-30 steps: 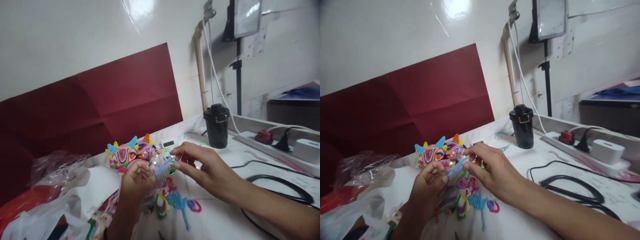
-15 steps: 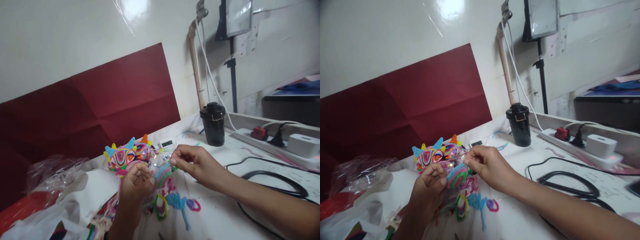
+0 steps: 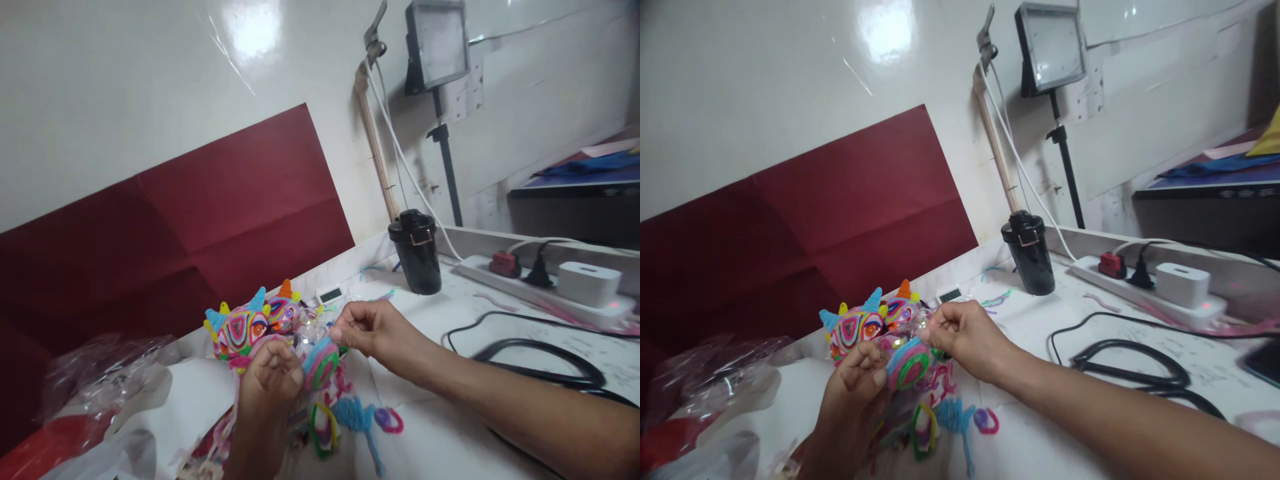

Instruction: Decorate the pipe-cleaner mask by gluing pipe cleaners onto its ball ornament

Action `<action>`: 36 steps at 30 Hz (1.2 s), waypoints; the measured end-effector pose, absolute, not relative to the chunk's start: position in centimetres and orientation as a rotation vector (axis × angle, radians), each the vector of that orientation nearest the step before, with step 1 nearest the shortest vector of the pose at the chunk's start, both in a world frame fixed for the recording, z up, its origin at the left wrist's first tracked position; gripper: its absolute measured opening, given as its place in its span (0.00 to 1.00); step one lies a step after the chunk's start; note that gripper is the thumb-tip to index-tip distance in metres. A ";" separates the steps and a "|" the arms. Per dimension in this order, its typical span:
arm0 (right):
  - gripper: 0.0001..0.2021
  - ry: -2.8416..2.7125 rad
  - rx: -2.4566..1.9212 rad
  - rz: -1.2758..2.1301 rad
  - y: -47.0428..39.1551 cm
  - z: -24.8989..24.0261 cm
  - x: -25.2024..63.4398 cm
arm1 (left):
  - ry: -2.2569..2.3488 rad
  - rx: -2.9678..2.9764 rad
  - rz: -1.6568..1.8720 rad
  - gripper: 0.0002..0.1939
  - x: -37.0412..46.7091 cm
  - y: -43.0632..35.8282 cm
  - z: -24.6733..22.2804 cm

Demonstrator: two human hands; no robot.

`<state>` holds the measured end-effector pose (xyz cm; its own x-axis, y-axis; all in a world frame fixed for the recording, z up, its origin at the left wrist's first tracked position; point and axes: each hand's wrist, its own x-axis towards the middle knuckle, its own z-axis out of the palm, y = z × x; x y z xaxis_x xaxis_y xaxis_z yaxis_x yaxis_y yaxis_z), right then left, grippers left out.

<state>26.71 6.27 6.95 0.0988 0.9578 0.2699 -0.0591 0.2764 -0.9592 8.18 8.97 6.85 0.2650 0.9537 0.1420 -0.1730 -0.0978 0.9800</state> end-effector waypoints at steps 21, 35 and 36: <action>0.19 -0.969 -0.893 1.203 6.5 6.2 26.0 | 0.802 1.231 1.153 0.21 8.3 9.1 6.2; 0.21 -0.863 -0.753 1.365 7.1 5.1 26.0 | 0.608 1.199 1.178 0.19 8.5 9.2 5.5; 0.22 -0.873 -0.746 1.364 7.1 5.1 26.1 | 0.586 1.182 1.181 0.19 8.6 9.2 5.5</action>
